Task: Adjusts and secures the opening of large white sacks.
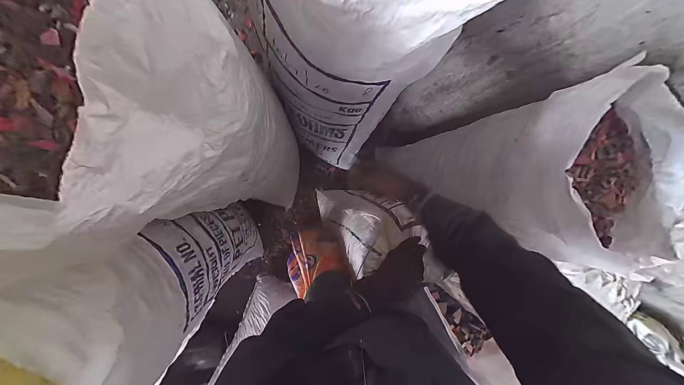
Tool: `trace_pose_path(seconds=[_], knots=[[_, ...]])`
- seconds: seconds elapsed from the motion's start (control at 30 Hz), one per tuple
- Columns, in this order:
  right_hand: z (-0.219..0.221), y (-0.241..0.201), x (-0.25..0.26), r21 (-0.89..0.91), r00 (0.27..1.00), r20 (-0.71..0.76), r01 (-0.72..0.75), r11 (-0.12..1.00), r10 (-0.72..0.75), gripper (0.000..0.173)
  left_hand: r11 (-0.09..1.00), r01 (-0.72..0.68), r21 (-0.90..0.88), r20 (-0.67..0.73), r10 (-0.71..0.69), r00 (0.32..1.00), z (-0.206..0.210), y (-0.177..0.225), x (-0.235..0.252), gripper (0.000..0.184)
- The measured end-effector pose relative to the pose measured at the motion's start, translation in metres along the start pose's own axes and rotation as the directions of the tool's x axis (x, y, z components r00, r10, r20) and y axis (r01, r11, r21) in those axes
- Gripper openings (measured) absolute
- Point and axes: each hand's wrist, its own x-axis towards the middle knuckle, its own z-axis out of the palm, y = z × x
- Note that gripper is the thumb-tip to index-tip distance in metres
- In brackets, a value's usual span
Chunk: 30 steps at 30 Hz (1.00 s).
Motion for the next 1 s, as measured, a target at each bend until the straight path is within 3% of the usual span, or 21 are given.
trace_pose_path(seconds=[0.07,0.13,0.23,0.33,0.4,0.47,0.53,0.6,0.67,0.9,1.0], knots=[[-0.053,0.020,-0.036,0.014,0.978,-0.155,-0.138,0.990,0.138,0.031,0.979,-0.193,0.066,-0.061,0.197,0.979,0.005,-0.013,0.001,0.026],[-0.092,0.040,-0.090,0.062,0.911,-0.294,-0.284,0.957,0.289,0.030,0.938,-0.337,0.081,-0.210,0.346,0.914,0.014,-0.026,0.007,0.021],[-0.097,0.062,-0.200,0.248,0.770,-0.438,-0.394,0.885,0.465,0.023,0.943,-0.312,-0.118,-0.382,0.247,0.891,0.018,-0.022,0.014,0.031],[-0.030,0.055,-0.288,0.409,0.602,-0.548,-0.413,0.814,0.581,0.019,0.928,-0.170,-0.330,-0.441,0.007,0.897,0.018,-0.011,0.023,0.048],[0.039,0.048,-0.317,0.576,0.500,-0.616,-0.242,0.781,0.609,0.022,0.918,-0.089,-0.387,-0.451,-0.104,0.887,0.016,-0.005,0.029,0.052],[0.112,0.042,-0.324,0.706,0.447,-0.677,0.169,0.688,0.584,0.022,0.936,-0.093,-0.340,-0.478,-0.087,0.874,0.021,-0.009,0.029,0.055],[0.153,0.019,-0.316,0.650,0.407,-0.759,0.431,0.626,0.508,0.018,0.958,-0.096,-0.271,-0.486,-0.050,0.873,0.019,-0.013,0.030,0.054],[0.176,-0.006,-0.315,0.496,0.378,-0.860,0.464,0.734,0.342,0.014,0.971,-0.081,-0.223,-0.470,-0.035,0.882,0.017,-0.015,0.029,0.052],[0.195,-0.018,-0.313,0.353,0.393,-0.904,0.469,0.810,0.167,0.022,0.981,-0.061,-0.184,-0.418,-0.022,0.908,0.017,-0.012,0.028,0.050],[0.244,-0.015,-0.287,0.314,0.335,-0.929,0.500,0.807,0.154,0.019,0.992,0.129,0.012,-0.218,-0.124,0.968,-0.010,-0.001,0.026,0.053],[0.252,-0.006,-0.281,0.242,0.226,-0.964,0.544,0.804,0.138,0.019,0.987,-0.090,0.130,-0.274,0.123,0.954,-0.020,-0.017,0.025,0.063]])
